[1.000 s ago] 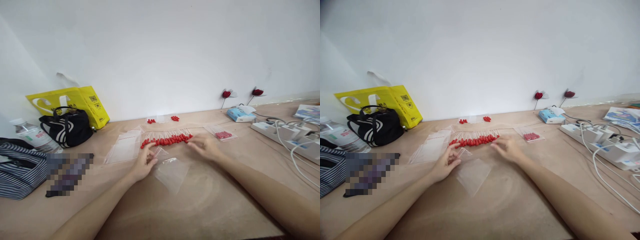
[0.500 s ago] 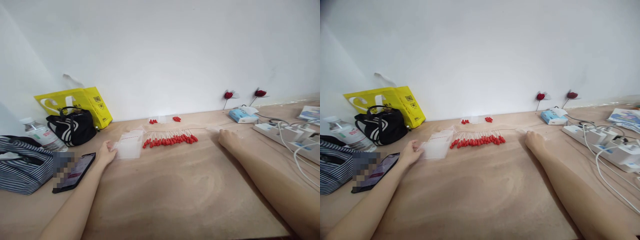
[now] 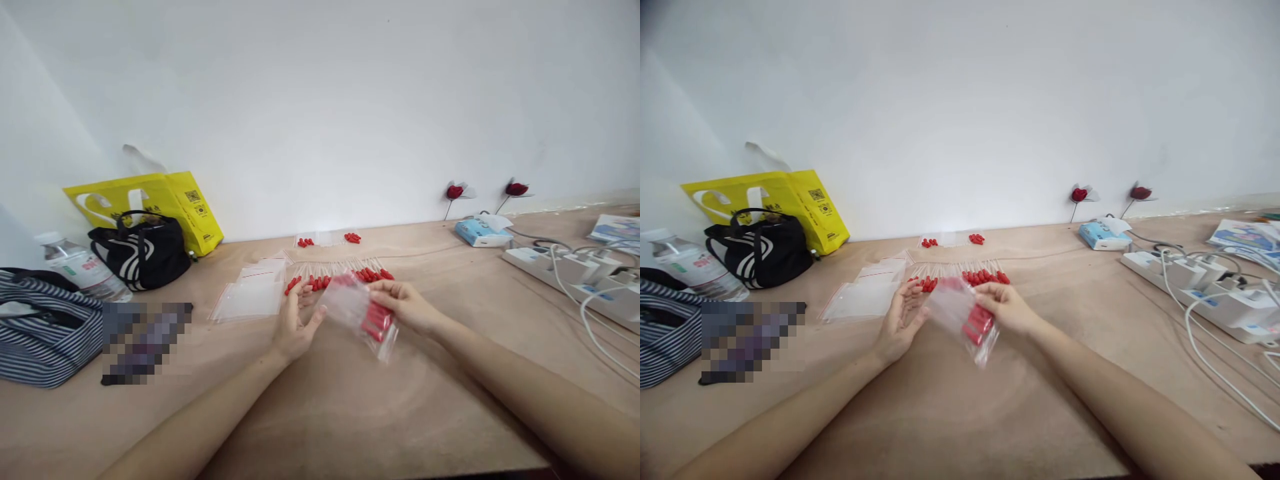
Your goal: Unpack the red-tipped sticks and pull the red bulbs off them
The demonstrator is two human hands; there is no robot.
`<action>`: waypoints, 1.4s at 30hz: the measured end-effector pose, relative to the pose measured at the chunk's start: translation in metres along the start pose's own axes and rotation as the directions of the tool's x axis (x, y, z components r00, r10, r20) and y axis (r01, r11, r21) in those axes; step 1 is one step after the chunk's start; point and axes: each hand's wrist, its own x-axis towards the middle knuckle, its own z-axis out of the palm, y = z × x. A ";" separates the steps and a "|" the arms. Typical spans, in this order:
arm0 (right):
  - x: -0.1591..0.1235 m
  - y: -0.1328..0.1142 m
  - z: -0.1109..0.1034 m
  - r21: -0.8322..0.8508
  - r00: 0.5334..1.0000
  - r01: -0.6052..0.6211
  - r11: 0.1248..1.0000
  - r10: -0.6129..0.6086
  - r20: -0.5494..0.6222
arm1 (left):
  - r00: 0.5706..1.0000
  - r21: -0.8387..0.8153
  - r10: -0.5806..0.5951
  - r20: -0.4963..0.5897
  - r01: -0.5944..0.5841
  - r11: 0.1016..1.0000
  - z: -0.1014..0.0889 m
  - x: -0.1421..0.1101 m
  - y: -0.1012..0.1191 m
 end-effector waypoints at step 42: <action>0.002 0.015 0.035 0.066 0.967 -0.251 0.966 0.249 0.046 | 0.803 0.126 0.253 0.539 -0.374 0.919 0.011 0.022 0.021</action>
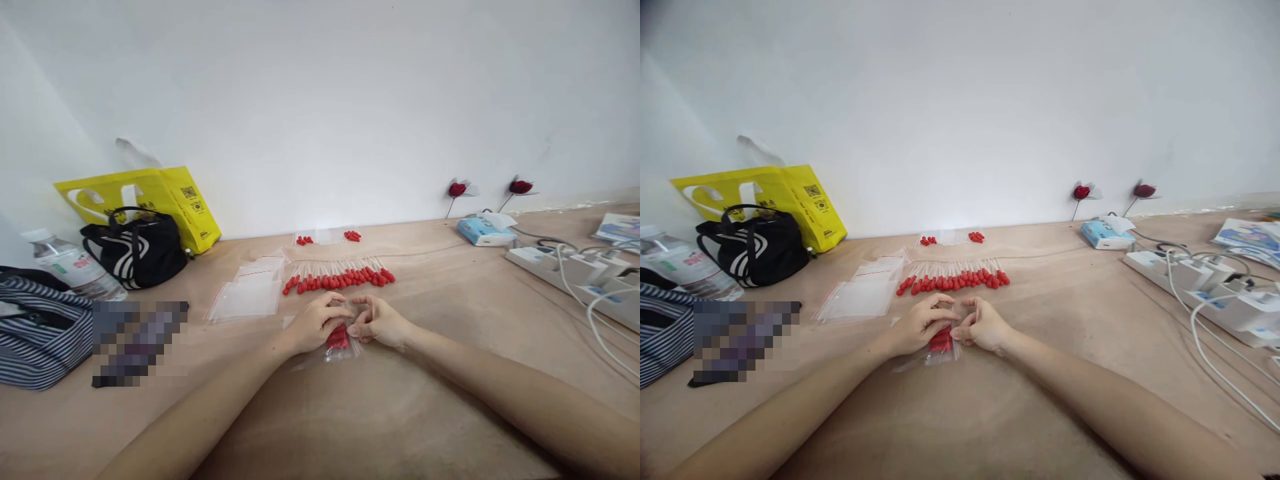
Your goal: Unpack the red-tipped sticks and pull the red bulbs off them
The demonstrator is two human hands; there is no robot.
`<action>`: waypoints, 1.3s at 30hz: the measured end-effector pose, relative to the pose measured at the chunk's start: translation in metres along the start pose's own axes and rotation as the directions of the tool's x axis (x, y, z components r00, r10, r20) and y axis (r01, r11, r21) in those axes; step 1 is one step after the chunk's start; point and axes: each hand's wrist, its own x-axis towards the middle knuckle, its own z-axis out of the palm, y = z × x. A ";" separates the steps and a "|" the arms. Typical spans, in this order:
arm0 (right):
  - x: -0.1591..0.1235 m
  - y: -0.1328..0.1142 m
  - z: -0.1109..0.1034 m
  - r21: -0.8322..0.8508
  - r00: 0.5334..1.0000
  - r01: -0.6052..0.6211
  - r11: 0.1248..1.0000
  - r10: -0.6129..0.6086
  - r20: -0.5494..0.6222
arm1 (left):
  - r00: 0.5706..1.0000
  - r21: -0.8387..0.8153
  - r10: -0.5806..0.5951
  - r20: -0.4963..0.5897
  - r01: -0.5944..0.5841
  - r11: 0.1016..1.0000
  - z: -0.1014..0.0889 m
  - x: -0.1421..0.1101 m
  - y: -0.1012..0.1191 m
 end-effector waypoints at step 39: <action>0.003 0.009 0.010 -0.778 0.921 0.210 0.592 -0.388 -0.046 | 0.795 0.627 0.606 0.040 -0.492 0.604 -0.008 0.002 -0.009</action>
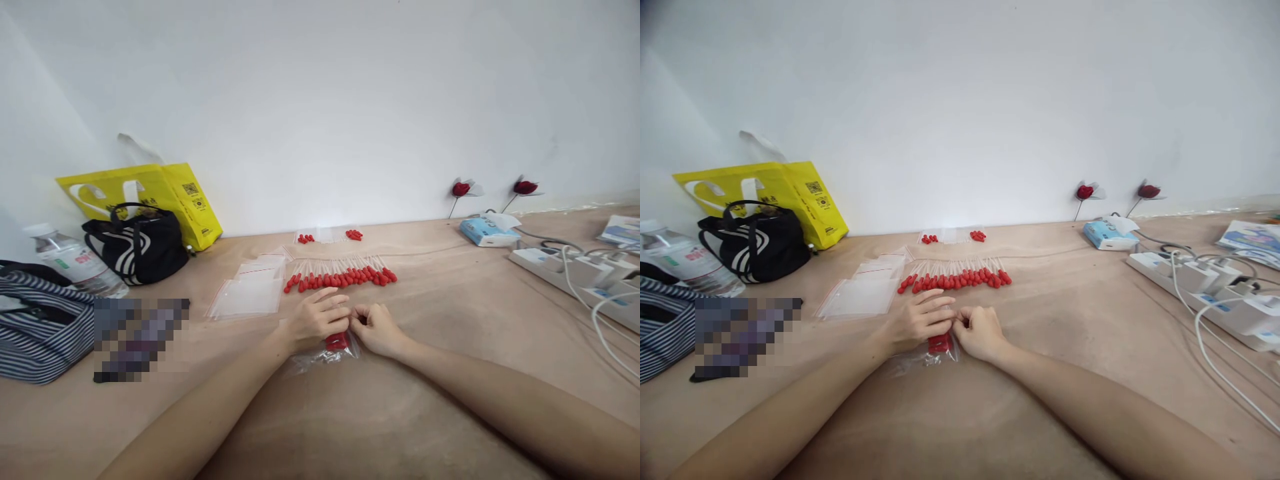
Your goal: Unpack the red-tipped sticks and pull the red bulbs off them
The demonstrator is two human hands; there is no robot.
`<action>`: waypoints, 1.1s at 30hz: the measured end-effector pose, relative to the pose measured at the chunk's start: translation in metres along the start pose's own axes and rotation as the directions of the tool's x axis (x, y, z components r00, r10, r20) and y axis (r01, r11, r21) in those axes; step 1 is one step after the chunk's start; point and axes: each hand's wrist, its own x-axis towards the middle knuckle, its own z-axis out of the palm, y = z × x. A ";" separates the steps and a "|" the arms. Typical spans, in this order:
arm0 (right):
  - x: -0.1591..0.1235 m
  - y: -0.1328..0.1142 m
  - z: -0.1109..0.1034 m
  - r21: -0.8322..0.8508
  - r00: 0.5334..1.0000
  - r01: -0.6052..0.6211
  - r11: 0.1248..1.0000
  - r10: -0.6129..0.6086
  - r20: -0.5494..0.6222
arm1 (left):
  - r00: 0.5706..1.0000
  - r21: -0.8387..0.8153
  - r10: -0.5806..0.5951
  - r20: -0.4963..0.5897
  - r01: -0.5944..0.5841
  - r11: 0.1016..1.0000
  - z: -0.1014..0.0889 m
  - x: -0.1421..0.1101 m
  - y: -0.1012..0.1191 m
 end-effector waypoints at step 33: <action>0.001 0.013 -0.027 -0.362 0.760 0.644 0.674 -0.618 0.201 | 0.781 -0.500 -0.459 0.423 0.623 0.601 -0.017 -0.024 0.022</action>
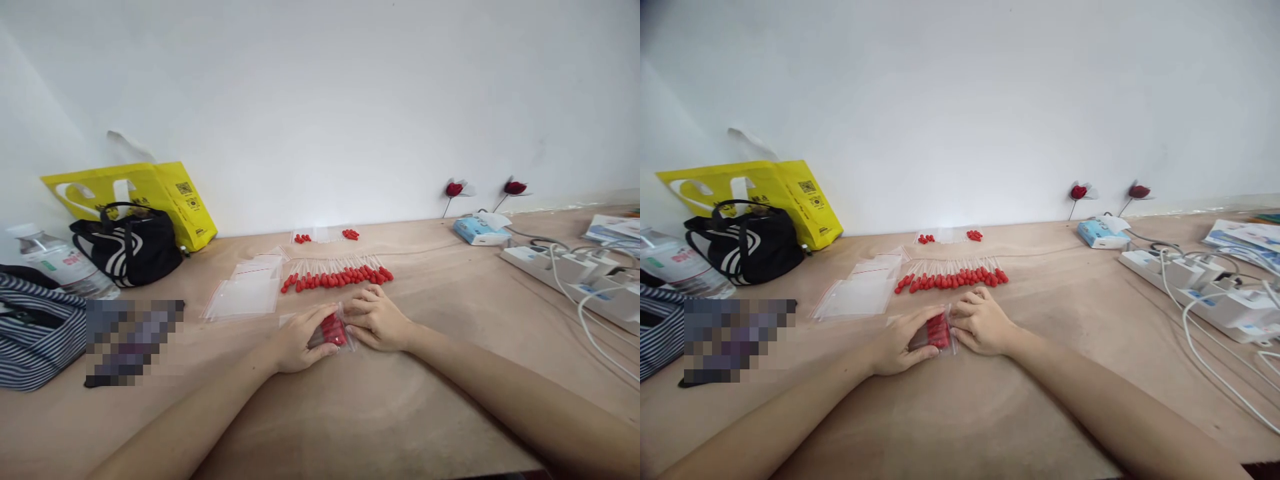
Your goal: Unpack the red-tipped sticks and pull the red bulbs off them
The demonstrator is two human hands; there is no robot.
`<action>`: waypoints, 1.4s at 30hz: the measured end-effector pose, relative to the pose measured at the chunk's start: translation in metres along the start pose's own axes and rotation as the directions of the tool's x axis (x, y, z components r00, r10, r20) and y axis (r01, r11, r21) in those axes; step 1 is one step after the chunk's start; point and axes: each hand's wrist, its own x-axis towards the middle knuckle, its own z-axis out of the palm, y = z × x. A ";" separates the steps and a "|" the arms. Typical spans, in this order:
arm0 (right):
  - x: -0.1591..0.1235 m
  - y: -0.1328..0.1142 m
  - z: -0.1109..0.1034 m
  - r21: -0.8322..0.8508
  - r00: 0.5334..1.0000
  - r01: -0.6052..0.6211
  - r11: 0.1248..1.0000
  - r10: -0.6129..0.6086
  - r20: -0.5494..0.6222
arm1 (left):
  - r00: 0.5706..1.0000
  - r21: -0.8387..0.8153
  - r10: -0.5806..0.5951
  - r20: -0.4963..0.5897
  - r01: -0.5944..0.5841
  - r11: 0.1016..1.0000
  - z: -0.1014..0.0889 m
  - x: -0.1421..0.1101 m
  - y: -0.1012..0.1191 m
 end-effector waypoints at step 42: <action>0.008 -0.001 -0.003 0.253 0.987 -0.150 0.956 0.160 -0.021 | 0.993 0.028 -0.075 -0.089 0.078 0.997 0.002 0.000 -0.014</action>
